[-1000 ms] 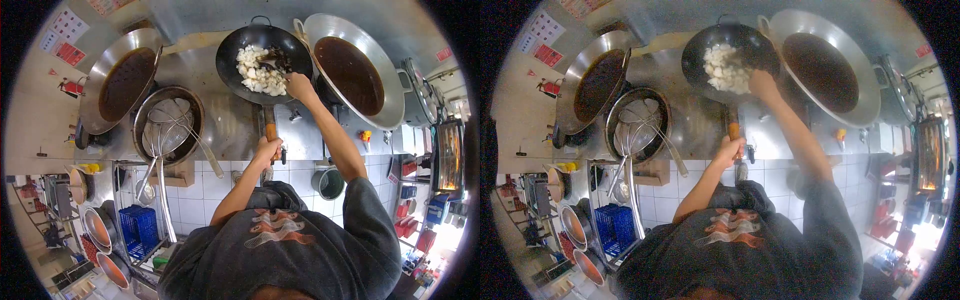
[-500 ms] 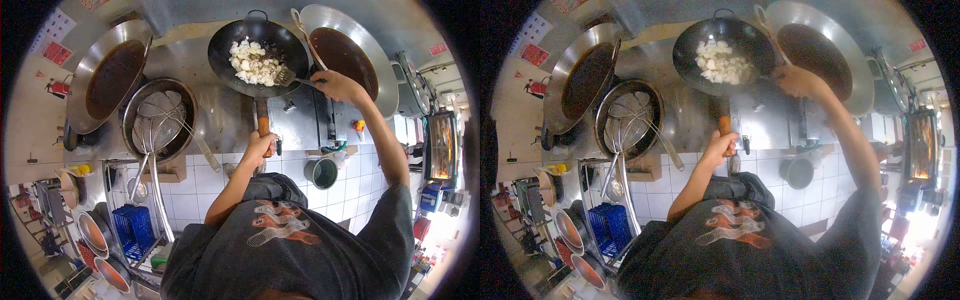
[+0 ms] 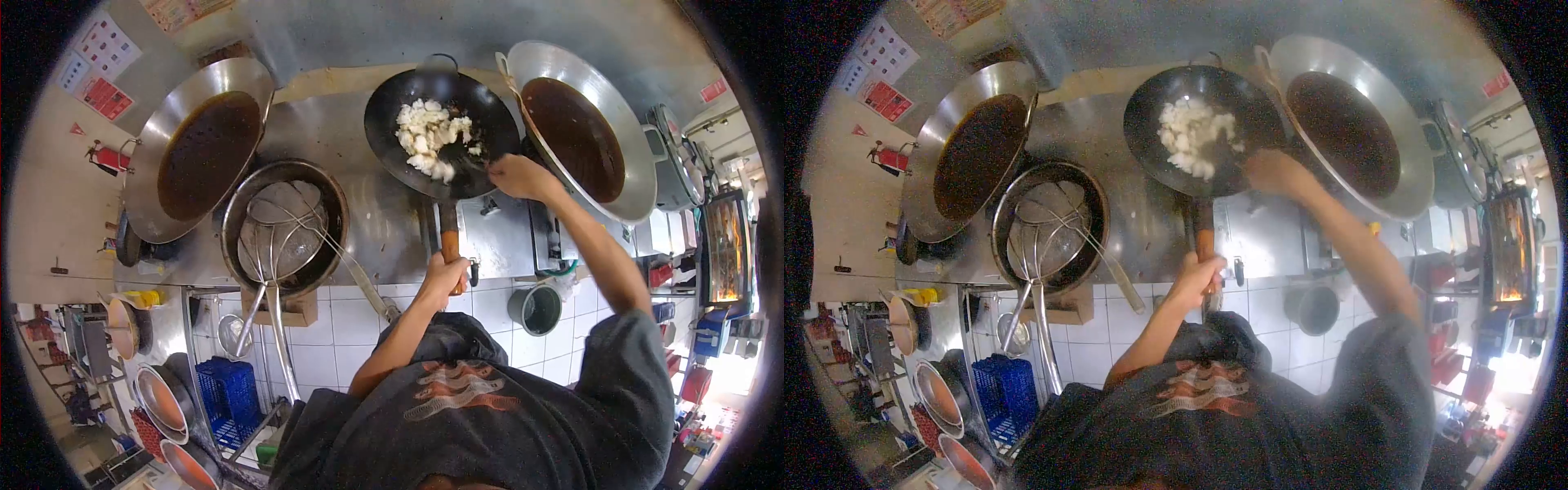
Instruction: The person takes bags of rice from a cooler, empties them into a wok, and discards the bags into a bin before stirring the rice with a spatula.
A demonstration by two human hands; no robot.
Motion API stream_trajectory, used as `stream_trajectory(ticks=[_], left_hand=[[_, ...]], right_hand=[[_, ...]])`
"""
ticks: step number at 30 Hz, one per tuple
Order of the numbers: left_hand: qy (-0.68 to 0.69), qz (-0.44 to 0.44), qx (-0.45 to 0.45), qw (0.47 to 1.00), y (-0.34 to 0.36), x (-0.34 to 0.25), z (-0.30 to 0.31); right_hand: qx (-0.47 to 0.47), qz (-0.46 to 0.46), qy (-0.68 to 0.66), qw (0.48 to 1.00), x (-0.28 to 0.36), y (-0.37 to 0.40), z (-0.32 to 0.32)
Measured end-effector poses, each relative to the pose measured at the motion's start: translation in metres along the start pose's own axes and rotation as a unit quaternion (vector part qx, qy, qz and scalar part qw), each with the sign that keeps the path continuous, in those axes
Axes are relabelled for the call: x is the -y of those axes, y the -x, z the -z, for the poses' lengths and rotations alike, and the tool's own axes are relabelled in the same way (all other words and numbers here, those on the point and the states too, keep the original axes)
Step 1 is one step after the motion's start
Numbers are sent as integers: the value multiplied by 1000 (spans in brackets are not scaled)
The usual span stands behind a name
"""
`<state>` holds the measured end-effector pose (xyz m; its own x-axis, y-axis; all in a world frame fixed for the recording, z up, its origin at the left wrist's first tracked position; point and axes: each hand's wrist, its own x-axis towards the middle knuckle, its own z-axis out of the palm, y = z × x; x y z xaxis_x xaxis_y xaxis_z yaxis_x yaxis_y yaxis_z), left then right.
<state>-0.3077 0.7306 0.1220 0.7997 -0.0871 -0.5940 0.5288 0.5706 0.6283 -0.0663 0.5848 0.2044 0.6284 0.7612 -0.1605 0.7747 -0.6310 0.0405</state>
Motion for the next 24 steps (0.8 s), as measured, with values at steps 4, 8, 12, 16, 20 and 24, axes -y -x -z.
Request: stream_trajectory(ticks=[4, 8, 12, 16, 20, 24], left_hand=[[-1, 28, -7, 1000, 6, -4, -6], [9, 45, 0, 999, 18, -19, 10], [-19, 69, 9, 997, -6, -14, 12], [28, 27, 5, 999, 5, -7, 2], [11, 67, -33, 997, 11, -27, -8], [-2, -5, -7, 1000, -18, 17, -12]], right_hand=[[35, -96, -10, 995, 5, -43, -2], [2, -16, -103, 995, 36, -17, 17], [-4, -87, -15, 996, 0, -46, -20], [-9, -65, -101, 993, 17, -10, 4], [-41, -63, -7, 997, -2, -27, -31], [-20, -50, -104, 993, 27, -16, -6]])
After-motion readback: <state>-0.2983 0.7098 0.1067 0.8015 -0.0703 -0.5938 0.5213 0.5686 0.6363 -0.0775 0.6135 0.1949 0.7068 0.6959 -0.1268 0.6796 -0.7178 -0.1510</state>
